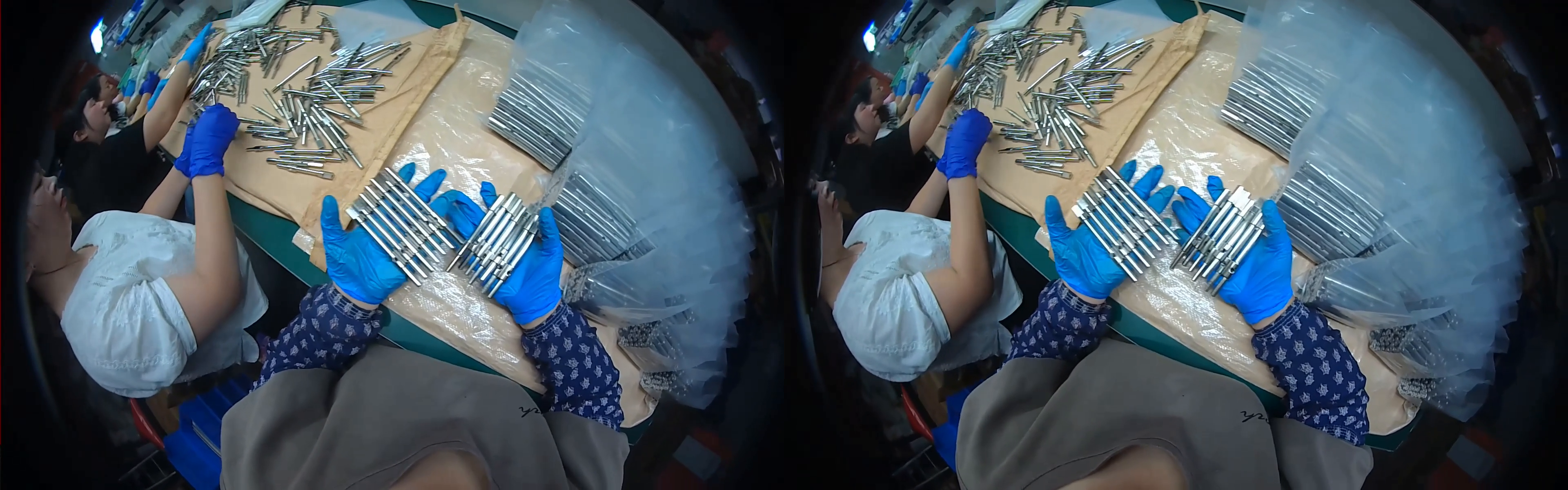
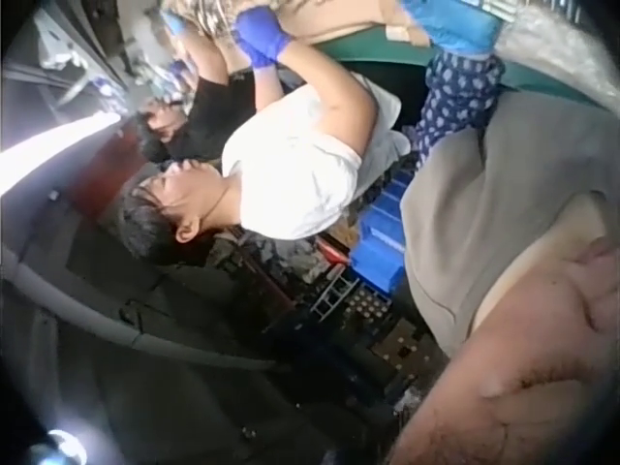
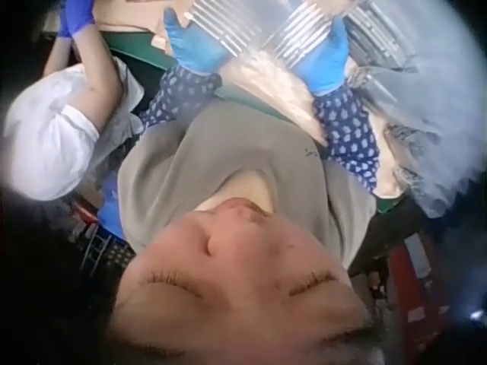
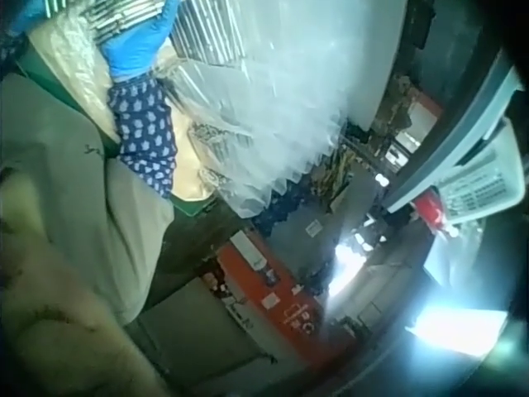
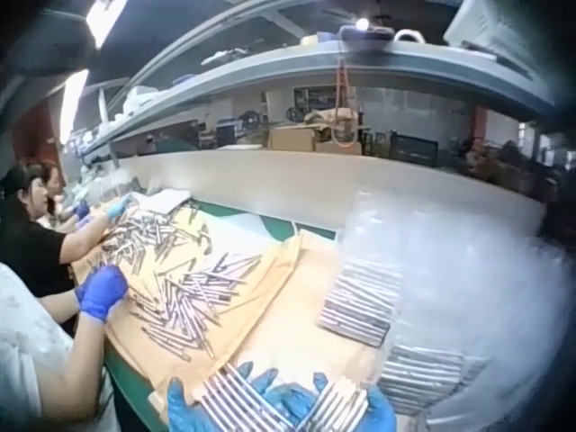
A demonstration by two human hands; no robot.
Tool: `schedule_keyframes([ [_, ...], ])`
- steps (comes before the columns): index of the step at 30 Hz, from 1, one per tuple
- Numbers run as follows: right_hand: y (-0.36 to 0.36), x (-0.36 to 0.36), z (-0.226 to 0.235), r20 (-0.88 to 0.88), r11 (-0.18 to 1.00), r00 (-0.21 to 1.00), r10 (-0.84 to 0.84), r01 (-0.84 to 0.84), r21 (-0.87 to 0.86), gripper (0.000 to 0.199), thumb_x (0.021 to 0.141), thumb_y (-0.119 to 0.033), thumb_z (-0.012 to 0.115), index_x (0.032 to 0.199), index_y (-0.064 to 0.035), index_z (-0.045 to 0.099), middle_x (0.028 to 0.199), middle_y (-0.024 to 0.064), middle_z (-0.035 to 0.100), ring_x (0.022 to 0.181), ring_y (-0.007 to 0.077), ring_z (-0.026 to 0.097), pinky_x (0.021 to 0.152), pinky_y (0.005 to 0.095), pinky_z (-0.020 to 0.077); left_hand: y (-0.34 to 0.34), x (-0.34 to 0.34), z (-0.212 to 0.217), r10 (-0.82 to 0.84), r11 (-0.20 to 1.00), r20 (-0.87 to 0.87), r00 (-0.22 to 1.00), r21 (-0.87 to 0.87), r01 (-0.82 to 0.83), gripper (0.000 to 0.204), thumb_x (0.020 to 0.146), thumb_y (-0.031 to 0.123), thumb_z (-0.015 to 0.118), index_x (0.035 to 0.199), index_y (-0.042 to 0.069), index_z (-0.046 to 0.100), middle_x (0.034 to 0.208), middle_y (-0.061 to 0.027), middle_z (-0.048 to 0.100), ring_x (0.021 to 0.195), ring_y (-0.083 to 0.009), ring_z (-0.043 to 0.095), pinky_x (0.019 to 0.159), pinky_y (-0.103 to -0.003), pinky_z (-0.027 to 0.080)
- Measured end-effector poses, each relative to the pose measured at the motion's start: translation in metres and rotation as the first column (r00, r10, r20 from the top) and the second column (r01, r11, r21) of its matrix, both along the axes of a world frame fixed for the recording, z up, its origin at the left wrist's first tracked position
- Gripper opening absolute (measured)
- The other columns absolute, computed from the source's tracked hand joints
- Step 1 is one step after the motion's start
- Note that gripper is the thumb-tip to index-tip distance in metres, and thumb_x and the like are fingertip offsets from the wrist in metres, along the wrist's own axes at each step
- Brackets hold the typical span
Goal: Counting out sets of small metal pins, bundling them together, and placing them into plastic bags.
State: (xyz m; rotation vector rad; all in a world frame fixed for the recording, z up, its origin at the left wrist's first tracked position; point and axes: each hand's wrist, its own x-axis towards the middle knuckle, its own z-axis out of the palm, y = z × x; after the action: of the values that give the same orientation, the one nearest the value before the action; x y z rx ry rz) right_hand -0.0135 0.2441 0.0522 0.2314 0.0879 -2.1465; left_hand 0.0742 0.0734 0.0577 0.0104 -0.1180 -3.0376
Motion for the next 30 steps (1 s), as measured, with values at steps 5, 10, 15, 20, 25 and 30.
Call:
schedule_keyframes([
  [5,0.004,0.005,0.011,-0.104,0.999,0.994,0.046,-0.048,-0.015,0.075,0.085,-0.05,0.047,0.141,-0.0075,0.022,0.144,0.0277,0.017,0.134,0.0405,0.019,0.109,0.0518,0.0178,-0.012,0.004,0.001,0.018,0.993,-0.008,1.0,-0.116,-0.019,0.099,0.075,0.061,0.054,0.144,0.007,0.009,0.148,-0.0218,0.008,0.136,-0.0395,0.011,0.107,-0.057,0.016],
  [10,0.012,0.015,0.027,-0.216,0.992,0.976,0.025,-0.05,-0.112,0.093,0.076,-0.055,0.056,0.143,-0.008,0.013,0.145,0.0284,0.008,0.135,0.0432,0.012,0.107,0.0581,0.0156,-0.02,0.004,-0.002,0.05,0.995,-0.033,0.998,-0.085,-0.053,0.095,0.077,0.056,0.055,0.144,0.006,0.008,0.147,-0.023,0.007,0.136,-0.0405,0.008,0.107,-0.058,0.015],
  [15,0.0,0.013,0.015,-0.108,0.992,0.987,0.118,-0.121,-0.025,0.09,0.078,-0.058,0.051,0.143,-0.0081,0.015,0.145,0.0291,0.01,0.133,0.0426,0.018,0.109,0.0564,0.0114,-0.021,0.0,-0.004,0.061,0.998,-0.062,0.996,-0.019,-0.063,0.094,0.078,0.056,0.054,0.143,0.005,0.008,0.147,-0.0246,0.007,0.136,-0.0418,0.009,0.105,-0.061,0.015],
  [20,0.005,0.013,0.01,-0.121,0.99,0.983,0.136,-0.139,-0.02,0.09,0.078,-0.059,0.051,0.144,-0.01,0.014,0.144,0.0306,0.01,0.133,0.0433,0.019,0.108,0.056,0.0142,-0.025,0.003,-0.008,0.067,0.995,-0.044,0.997,-0.071,-0.07,0.094,0.078,0.054,0.054,0.144,0.006,0.007,0.147,-0.0242,0.008,0.136,-0.0413,0.009,0.106,-0.061,0.015],
  [25,0.018,0.021,0.023,-0.202,0.989,0.968,0.148,-0.14,0.055,0.102,0.071,-0.063,0.056,0.145,-0.0115,0.008,0.144,0.0316,0.007,0.133,0.0431,0.019,0.108,0.0557,0.0151,-0.027,0.004,-0.007,0.061,0.994,-0.052,0.997,-0.083,-0.065,0.095,0.077,0.054,0.056,0.144,0.007,0.008,0.147,-0.0233,0.009,0.136,-0.0409,0.01,0.106,-0.058,0.017],
  [30,0.018,0.024,0.024,-0.196,0.99,0.972,0.132,-0.138,-0.018,0.1,0.072,-0.063,0.056,0.144,-0.0116,0.01,0.145,0.0291,0.009,0.134,0.0417,0.017,0.108,0.0557,0.014,-0.024,0.003,-0.005,0.047,0.995,-0.054,0.997,-0.086,-0.052,0.094,0.077,0.05,0.058,0.143,0.005,0.01,0.148,-0.0211,0.007,0.137,-0.039,0.008,0.108,-0.056,0.015],
])
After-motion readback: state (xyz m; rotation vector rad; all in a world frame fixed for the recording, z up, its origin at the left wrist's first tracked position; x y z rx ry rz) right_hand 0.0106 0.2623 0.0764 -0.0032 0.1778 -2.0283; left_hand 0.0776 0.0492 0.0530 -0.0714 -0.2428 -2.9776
